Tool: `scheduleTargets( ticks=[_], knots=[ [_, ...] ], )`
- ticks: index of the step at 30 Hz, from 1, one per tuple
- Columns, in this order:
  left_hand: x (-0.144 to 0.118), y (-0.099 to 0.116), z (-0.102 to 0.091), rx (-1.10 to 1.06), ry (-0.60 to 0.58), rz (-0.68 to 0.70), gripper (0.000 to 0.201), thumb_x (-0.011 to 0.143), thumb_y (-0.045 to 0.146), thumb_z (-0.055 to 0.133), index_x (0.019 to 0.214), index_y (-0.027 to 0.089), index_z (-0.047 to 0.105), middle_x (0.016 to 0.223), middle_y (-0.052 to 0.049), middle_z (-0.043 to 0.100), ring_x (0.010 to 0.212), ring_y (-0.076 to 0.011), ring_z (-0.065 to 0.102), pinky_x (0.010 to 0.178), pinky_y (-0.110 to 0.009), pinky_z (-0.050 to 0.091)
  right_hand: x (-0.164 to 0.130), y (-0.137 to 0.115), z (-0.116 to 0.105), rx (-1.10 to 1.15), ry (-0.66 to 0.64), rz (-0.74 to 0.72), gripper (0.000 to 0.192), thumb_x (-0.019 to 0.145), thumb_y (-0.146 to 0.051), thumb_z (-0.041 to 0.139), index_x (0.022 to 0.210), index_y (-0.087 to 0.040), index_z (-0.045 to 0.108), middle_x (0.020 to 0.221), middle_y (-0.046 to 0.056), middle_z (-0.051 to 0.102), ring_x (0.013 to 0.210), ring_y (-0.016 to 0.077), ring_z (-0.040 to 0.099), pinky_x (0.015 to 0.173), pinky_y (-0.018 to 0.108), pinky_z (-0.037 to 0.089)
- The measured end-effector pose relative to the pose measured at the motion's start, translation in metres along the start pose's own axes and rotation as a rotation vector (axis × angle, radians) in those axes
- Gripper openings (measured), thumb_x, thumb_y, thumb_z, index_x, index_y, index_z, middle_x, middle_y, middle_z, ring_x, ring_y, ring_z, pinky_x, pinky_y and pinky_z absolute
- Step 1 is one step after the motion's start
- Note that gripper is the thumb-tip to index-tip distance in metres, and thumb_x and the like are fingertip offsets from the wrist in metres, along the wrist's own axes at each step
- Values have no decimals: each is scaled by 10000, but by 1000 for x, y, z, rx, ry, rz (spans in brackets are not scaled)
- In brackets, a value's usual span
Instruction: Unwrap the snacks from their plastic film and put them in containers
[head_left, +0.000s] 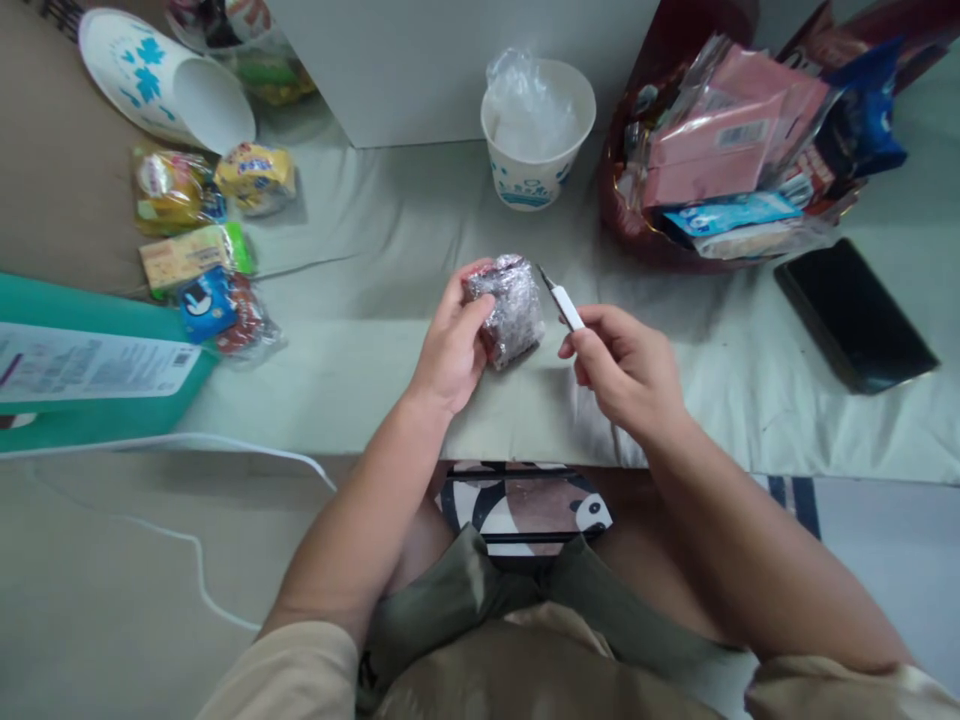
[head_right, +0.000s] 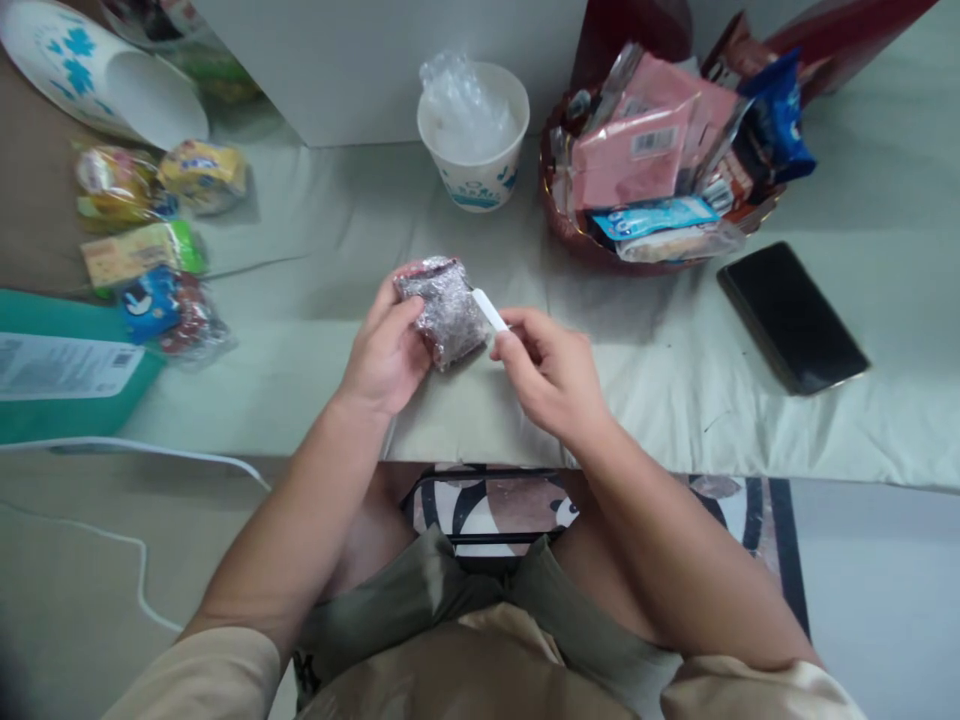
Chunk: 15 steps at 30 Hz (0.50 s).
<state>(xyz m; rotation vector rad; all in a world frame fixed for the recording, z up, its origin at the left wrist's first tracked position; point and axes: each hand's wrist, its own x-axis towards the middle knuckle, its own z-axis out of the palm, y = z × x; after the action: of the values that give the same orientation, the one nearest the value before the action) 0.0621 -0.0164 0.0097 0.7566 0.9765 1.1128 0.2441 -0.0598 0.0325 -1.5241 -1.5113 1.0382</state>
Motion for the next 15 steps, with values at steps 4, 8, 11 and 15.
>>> scheduleTargets(
  ticks=[4,8,11,15],
  knots=[
    [-4,0,2,18,-29,3,385,848,369,698,1211,289,600,1422,-35,668,1332,-283,621,1041,-416,558,5,-4,15,37,-74,33,283,926,-410,538,872,-178,690,630,-9,637,535,115,544,547,255,389],
    [2,11,-8,0,12,107,345,860,423,679,1176,295,626,1376,-35,690,1393,-280,578,1073,-413,553,3,1,15,5,-252,100,346,928,-446,531,763,-177,672,601,-5,633,535,122,562,566,265,406],
    [11,20,-23,9,81,168,325,894,506,633,1150,306,635,1328,-44,700,1404,-270,564,1078,-411,552,-1,2,7,-65,-361,173,373,931,-458,522,722,-182,664,557,-2,614,522,137,559,566,279,403],
    [19,14,-35,81,249,248,264,938,507,627,1130,331,592,1250,-29,696,1295,-232,623,982,-379,586,1,11,-10,-386,-133,146,317,928,-421,529,807,-194,714,632,38,635,599,189,588,603,317,388]
  ],
)
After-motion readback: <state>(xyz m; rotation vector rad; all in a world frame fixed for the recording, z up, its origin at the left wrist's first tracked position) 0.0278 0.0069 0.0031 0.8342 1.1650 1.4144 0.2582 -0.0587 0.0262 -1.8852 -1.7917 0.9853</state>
